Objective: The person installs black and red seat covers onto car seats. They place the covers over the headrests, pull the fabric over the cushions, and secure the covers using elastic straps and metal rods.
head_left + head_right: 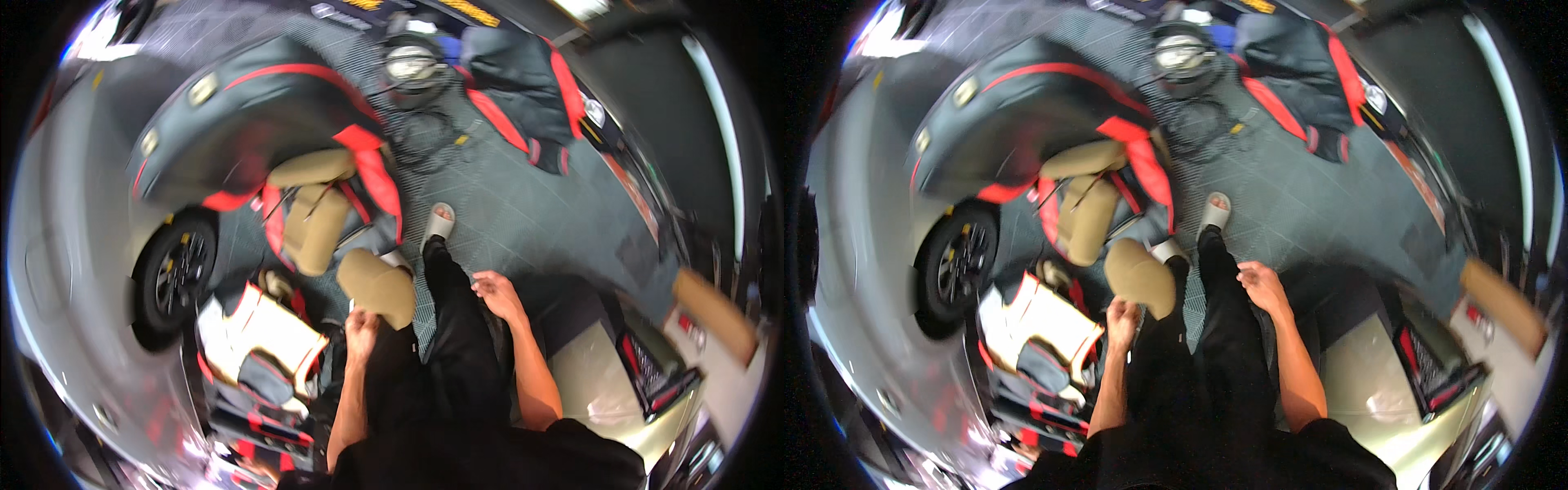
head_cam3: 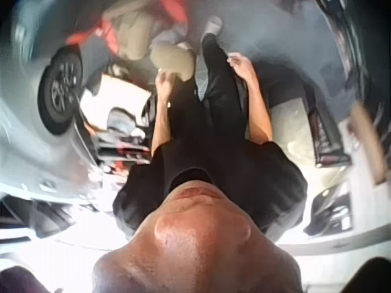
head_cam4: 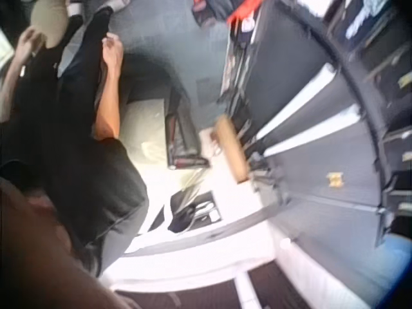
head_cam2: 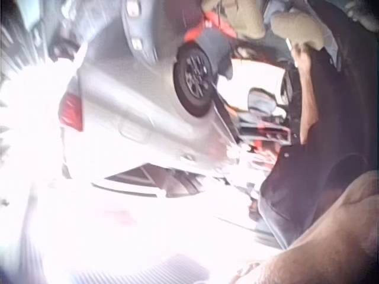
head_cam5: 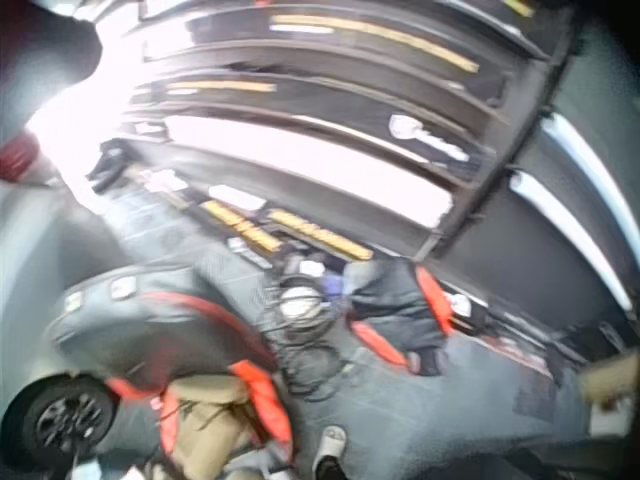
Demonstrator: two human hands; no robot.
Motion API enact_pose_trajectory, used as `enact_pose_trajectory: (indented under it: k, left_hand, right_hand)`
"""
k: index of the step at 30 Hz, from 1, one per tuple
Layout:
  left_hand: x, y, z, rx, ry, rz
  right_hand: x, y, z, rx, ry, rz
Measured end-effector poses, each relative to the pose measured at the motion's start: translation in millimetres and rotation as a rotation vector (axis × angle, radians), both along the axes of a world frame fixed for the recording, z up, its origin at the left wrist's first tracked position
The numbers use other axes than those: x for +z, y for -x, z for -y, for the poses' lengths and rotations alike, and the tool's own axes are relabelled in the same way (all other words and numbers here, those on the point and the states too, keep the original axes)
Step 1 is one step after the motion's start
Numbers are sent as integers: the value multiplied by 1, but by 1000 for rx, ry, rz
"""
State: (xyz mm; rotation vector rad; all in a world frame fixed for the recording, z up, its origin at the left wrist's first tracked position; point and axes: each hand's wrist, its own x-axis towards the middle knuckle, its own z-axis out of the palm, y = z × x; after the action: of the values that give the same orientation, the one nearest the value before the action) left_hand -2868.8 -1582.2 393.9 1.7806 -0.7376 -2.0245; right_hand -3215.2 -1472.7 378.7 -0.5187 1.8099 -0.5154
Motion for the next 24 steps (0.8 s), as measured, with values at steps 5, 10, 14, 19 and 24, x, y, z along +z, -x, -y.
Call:
enact_pose_trajectory:
  k: [5, 10, 14, 19, 24]
  left_hand:
    - [18, 28, 28, -192, -3, -23]
    - [17, 89, 49, -339, -24, 9]
    - [1, 160, 62, -451, -100, 152]
    - [-19, 264, 51, -657, 101, 236]
    - [-31, 331, 52, -800, -95, 372]
  right_hand:
    - [-37, 56, -16, -56, -159, -164]
    - [-104, 137, -2, -152, -206, -223]
    - [-176, 227, 28, -89, -193, -267]
    - [-282, 354, 81, 35, -111, -437]
    - [-373, 455, 139, 322, -264, -611]
